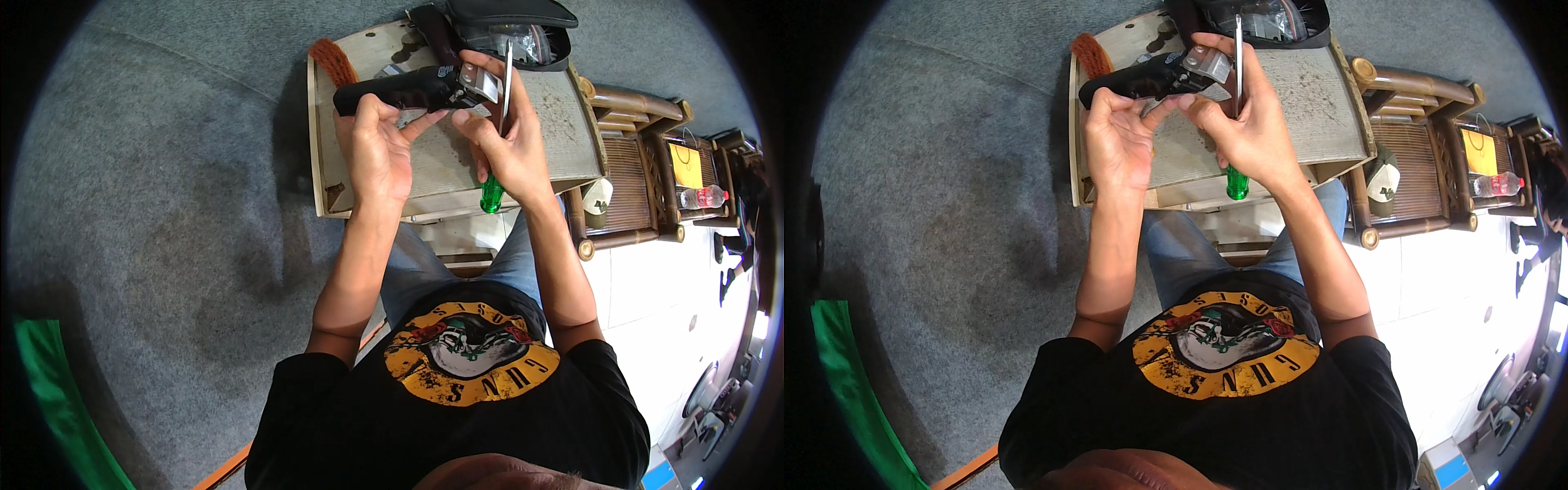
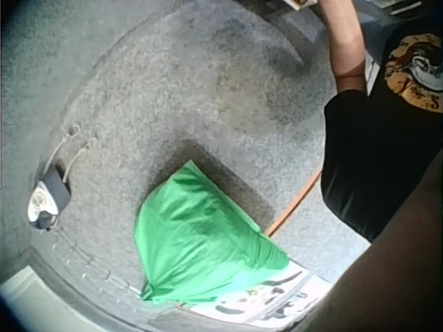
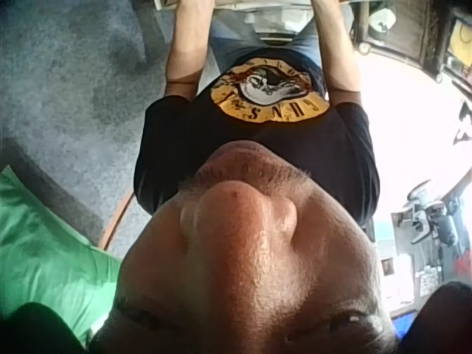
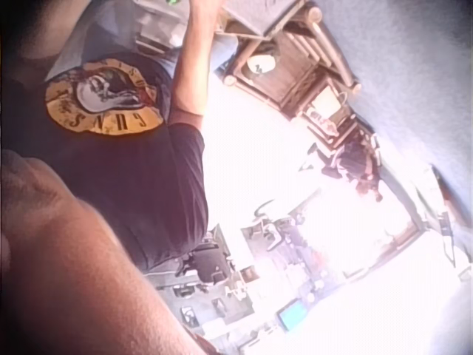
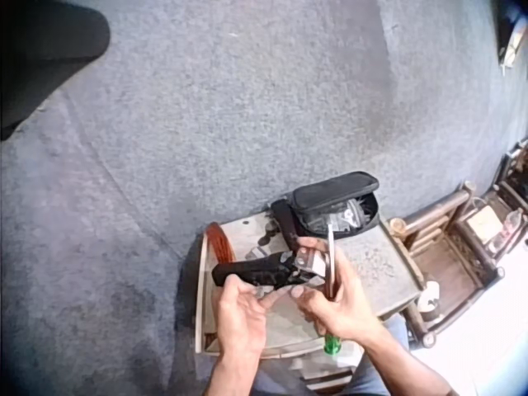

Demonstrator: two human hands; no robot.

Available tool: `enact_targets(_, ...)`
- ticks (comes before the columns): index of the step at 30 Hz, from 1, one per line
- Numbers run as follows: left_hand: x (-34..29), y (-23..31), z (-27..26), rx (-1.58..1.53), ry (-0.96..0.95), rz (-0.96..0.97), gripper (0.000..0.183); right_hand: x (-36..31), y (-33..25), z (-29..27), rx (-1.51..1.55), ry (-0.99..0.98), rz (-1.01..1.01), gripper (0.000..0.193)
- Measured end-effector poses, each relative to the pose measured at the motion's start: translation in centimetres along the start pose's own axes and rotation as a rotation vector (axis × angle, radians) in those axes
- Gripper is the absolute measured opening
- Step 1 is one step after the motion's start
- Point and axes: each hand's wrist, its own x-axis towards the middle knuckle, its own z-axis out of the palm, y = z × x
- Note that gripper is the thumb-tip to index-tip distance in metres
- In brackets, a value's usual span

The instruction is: The person unscrews a screw from a pair of hair clippers using a screwdriver and then removes the metal blade assembly from the plastic housing.

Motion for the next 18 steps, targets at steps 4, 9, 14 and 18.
enact_targets(4, -0.03, -0.17, 0.05, 0.010, 0.000, -0.004, 0.024, 0.08, -0.22, -0.17, 0.012, 0.004, 0.063, 0.062)
enact_targets(9, -0.18, -0.15, 0.43, 0.010, -0.012, 0.001, 0.025, 0.18, -0.04, -0.15, 0.020, 0.026, 0.067, 0.060)
enact_targets(14, -0.32, -0.33, 0.41, 0.011, -0.017, 0.014, 0.026, -0.02, -0.15, 0.61, -0.014, 0.086, 0.019, 0.056)
enact_targets(18, -0.42, -0.31, 0.51, 0.010, -0.020, 0.015, 0.027, 0.02, 0.03, 0.09, 0.007, 0.049, 0.035, 0.058)
